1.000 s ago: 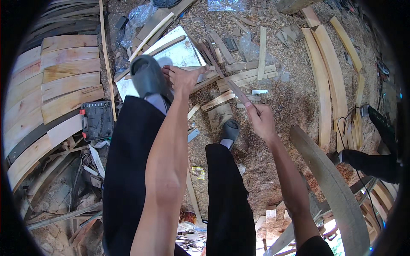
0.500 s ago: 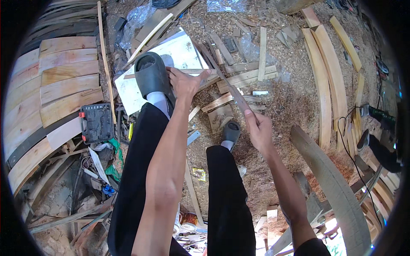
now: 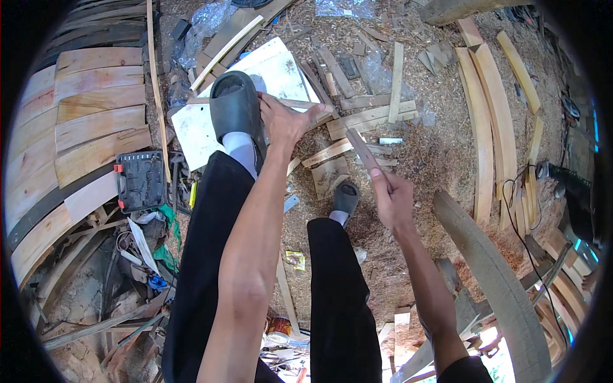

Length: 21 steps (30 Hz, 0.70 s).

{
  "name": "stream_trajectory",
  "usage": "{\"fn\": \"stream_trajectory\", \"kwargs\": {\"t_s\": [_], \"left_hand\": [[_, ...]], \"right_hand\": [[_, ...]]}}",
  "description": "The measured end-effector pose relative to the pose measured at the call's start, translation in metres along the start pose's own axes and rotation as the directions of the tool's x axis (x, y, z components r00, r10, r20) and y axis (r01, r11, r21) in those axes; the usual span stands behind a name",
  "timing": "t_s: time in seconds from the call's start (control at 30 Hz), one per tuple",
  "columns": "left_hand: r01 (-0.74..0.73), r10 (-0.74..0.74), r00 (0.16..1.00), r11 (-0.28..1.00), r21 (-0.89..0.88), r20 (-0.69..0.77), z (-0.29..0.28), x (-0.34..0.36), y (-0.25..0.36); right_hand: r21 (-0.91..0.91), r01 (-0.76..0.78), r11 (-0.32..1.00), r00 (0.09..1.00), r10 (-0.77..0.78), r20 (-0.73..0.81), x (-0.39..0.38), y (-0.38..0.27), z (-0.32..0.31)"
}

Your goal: Measure and saw small pieces of wood in a workshop environment.

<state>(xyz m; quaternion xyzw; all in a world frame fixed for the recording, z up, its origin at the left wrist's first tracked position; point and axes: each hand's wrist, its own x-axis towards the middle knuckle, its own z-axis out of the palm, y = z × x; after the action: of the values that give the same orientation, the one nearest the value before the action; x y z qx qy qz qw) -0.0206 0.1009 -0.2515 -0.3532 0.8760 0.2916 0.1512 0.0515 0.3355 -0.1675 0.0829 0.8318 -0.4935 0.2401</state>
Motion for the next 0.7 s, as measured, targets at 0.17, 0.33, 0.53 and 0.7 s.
{"fn": "stream_trajectory", "kwargs": {"t_s": [0.17, 0.33, 0.53, 0.7], "left_hand": [[0.037, -0.037, 0.999, 0.999, -0.018, -0.008, -0.002, 0.015, 0.001], [0.084, -0.084, 0.996, 0.996, 0.005, -0.011, 0.001, 0.022, 0.003], [0.062, -0.062, 0.998, 0.998, 0.016, -0.008, 0.000, 0.020, -0.001], [0.067, -0.067, 0.998, 0.998, -0.003, 0.001, -0.003, 0.020, 0.001]], "right_hand": [[-0.030, 0.000, 1.000, 1.000, 0.000, -0.007, 0.006, 0.000, 0.005], [-0.164, 0.144, 0.976, 0.990, -0.143, 0.019, 0.003, -0.018, -0.001], [-0.144, -0.099, 0.985, 0.993, 0.106, 0.043, -0.008, -0.042, -0.011], [0.001, -0.142, 0.990, 0.985, 0.141, -0.097, 0.002, -0.029, -0.010]]}}
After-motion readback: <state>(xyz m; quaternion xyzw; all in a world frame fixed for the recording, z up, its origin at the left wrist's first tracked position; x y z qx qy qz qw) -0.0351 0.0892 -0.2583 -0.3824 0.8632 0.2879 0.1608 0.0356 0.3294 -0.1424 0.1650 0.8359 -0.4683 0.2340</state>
